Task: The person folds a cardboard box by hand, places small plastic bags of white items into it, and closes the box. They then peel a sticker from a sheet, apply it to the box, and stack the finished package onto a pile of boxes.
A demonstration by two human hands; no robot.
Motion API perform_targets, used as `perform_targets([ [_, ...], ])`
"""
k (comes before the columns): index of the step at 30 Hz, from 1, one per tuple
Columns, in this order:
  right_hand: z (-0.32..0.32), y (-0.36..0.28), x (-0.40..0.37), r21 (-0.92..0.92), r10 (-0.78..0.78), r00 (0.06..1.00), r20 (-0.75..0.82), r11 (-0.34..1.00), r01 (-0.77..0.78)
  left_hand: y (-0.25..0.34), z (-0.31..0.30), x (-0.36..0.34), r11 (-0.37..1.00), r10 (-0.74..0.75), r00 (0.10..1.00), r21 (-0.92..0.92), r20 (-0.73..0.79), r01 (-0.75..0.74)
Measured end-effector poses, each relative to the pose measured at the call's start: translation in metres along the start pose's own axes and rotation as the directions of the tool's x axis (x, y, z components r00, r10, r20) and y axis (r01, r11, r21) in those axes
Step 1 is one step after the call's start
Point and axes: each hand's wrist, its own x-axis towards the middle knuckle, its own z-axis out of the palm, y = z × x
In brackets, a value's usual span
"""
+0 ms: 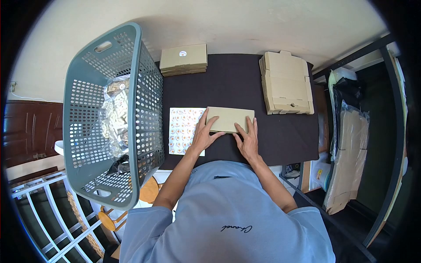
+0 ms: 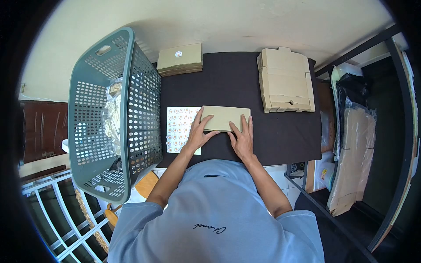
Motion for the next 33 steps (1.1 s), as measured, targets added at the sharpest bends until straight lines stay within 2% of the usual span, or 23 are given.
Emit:
perform_targets([
  [10,0.001,0.000,0.000,-0.002,0.008,1.000,-0.001,1.000,-0.008,-0.003,0.002,0.000,1.000,0.028,0.999,0.002,-0.024,-0.028],
  [33,0.010,0.005,-0.003,-0.075,-0.058,0.998,-0.001,0.996,0.058,0.003,-0.004,-0.003,0.999,-0.005,0.998,-0.037,0.063,0.007],
])
